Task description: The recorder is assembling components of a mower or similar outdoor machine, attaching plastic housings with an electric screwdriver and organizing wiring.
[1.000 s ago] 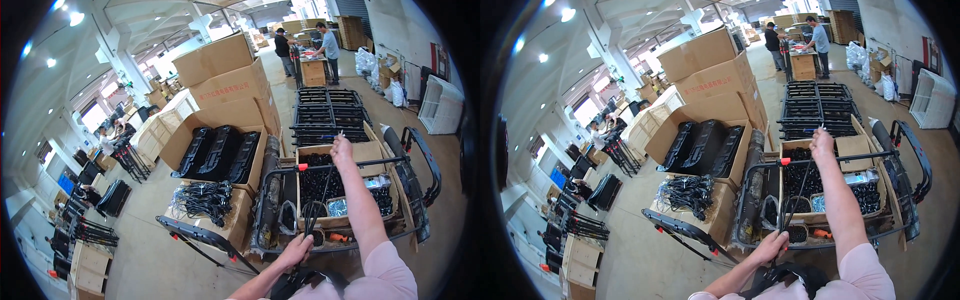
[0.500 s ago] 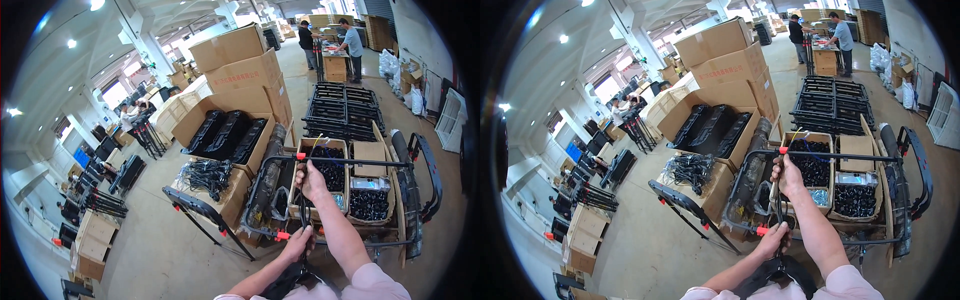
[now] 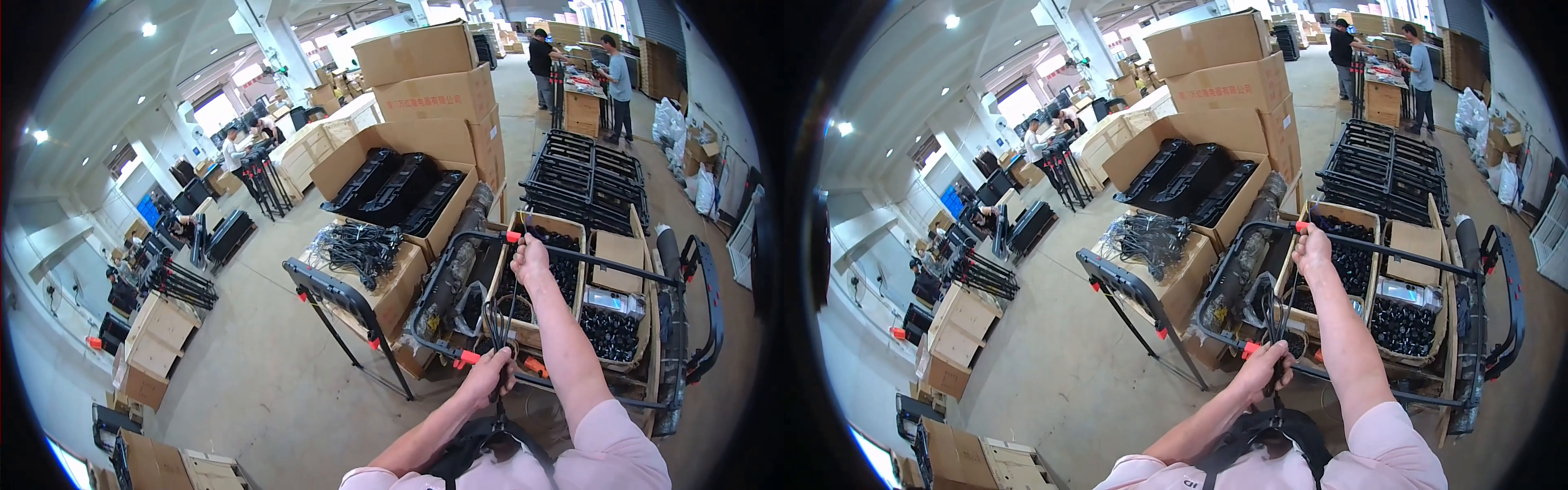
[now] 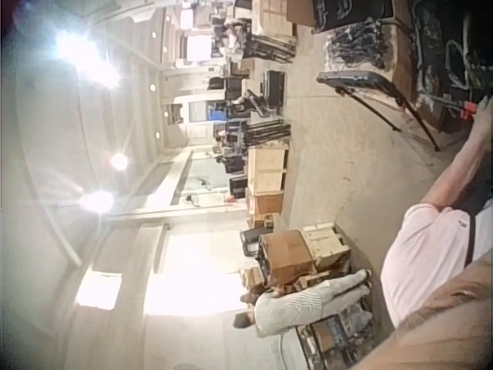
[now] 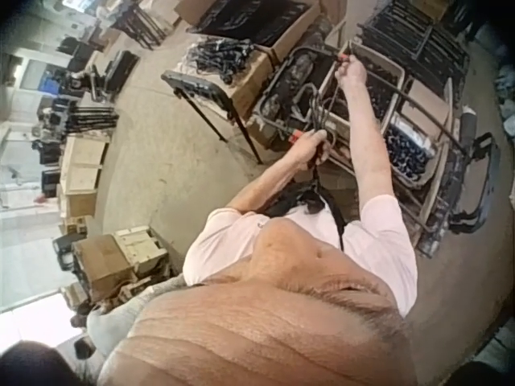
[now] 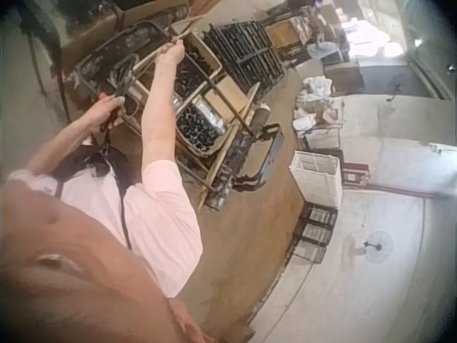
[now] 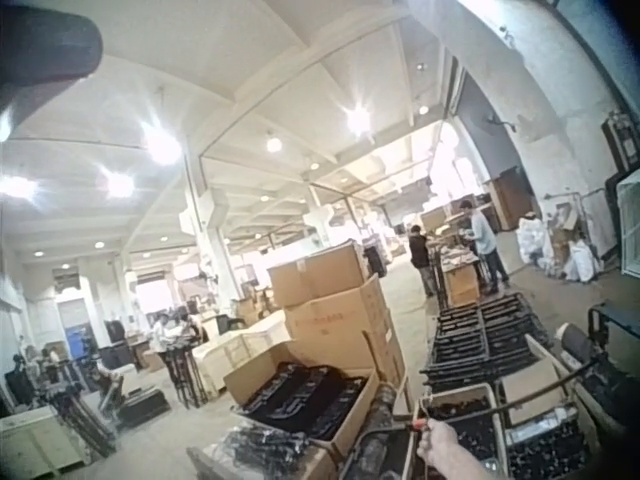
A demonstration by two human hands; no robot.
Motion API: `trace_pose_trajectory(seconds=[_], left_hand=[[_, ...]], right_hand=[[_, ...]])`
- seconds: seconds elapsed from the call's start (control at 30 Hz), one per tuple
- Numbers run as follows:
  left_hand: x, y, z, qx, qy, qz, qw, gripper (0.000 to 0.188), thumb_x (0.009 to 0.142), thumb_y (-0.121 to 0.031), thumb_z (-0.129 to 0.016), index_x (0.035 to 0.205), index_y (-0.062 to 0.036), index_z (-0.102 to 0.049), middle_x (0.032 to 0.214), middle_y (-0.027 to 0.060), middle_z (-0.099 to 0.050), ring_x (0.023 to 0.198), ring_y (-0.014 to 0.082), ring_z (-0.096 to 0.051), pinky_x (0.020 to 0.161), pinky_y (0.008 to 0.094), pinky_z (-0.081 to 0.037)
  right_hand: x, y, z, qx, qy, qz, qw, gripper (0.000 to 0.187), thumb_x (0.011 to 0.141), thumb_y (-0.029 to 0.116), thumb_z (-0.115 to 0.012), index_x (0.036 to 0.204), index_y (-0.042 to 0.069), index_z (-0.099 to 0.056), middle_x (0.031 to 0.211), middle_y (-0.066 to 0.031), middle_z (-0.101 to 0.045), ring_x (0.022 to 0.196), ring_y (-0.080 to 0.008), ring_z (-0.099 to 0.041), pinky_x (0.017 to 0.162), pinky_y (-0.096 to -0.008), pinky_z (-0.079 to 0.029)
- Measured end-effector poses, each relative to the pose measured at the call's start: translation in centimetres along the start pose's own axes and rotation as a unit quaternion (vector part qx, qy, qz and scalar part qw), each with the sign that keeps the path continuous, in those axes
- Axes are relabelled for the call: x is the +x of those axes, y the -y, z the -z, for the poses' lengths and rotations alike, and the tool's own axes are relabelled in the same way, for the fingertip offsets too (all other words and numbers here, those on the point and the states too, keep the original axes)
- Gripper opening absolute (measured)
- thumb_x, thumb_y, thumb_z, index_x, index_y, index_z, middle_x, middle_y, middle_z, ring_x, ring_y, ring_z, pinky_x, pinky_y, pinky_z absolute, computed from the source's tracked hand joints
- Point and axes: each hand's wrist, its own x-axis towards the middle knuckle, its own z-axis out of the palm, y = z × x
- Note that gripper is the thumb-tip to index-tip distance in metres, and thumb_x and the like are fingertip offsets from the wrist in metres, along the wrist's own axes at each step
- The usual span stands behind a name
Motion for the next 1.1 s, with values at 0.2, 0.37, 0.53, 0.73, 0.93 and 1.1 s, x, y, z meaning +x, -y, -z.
trace_pose_trajectory(seconds=[0.2,0.37,0.53,0.73,0.93,1.1], left_hand=[[-1.5,-0.7,0.5,-0.012,-0.025,-0.017,0.999,0.030,0.110,-0.035,-0.051,0.094,-0.0107,-0.050,0.081,0.0023,-0.054,0.057,0.0150,-0.057,0.047,0.0292,-0.040],[-1.0,0.2,2.1,0.057,-0.062,-0.024,0.996,0.033,0.110,-0.036,-0.051,0.091,-0.0103,-0.052,0.079,0.0027,-0.059,0.054,0.0142,-0.058,0.049,0.0286,-0.044],[-1.5,2.2,7.0,0.289,-0.075,-0.057,0.953,0.040,0.107,-0.037,-0.061,0.127,-0.0033,-0.058,0.102,0.0088,-0.071,0.087,0.0168,-0.071,0.071,0.0321,-0.058],[-8.2,-8.3,8.2,0.316,-0.247,-0.356,0.844,0.047,0.098,-0.008,-0.065,0.143,-0.0020,-0.053,0.136,0.0125,-0.059,0.127,0.0238,-0.058,0.110,0.0392,-0.046],[-10.1,-15.5,8.7,0.439,-0.377,-0.554,0.598,0.030,0.099,-0.011,-0.066,0.128,-0.0022,-0.068,0.138,0.0152,-0.063,0.125,0.0292,-0.061,0.107,0.0389,-0.047],[-9.5,-14.9,7.3,0.426,-0.337,-0.512,0.665,0.026,0.100,-0.010,-0.063,0.124,-0.0020,-0.069,0.131,0.0148,-0.067,0.123,0.0281,-0.063,0.106,0.0367,-0.047]], right_hand=[[0.6,-1.7,-2.4,-0.003,0.027,-0.003,1.000,0.032,0.107,0.036,-0.055,0.083,0.017,-0.054,0.053,0.0101,-0.030,0.040,-0.0081,-0.024,0.041,-0.0300,-0.020],[-1.7,-1.6,-3.7,-0.016,0.092,0.006,0.996,0.034,0.110,0.040,-0.053,0.086,0.015,-0.054,0.054,0.0093,-0.029,0.041,-0.0083,-0.024,0.042,-0.0286,-0.021],[-12.4,-0.4,-5.2,-0.082,0.287,-0.015,0.954,0.037,0.111,0.041,-0.053,0.090,0.010,-0.056,0.059,0.0078,-0.029,0.046,-0.0075,-0.026,0.044,-0.0277,-0.023],[-20.0,-1.9,-0.5,-0.095,0.403,-0.125,0.901,0.039,0.113,0.040,-0.049,0.090,0.009,-0.057,0.060,0.0076,-0.029,0.048,-0.0076,-0.024,0.045,-0.0273,-0.023],[-24.5,-5.6,2.1,-0.147,0.452,-0.231,0.849,0.042,0.112,0.039,-0.051,0.088,0.005,-0.059,0.059,0.0060,-0.034,0.048,-0.0072,-0.027,0.046,-0.0262,-0.024],[-26.5,-6.7,3.9,-0.217,0.477,-0.220,0.823,0.044,0.113,0.039,-0.051,0.089,0.003,-0.061,0.062,0.0072,-0.035,0.052,-0.0051,-0.029,0.048,-0.0248,-0.025]])
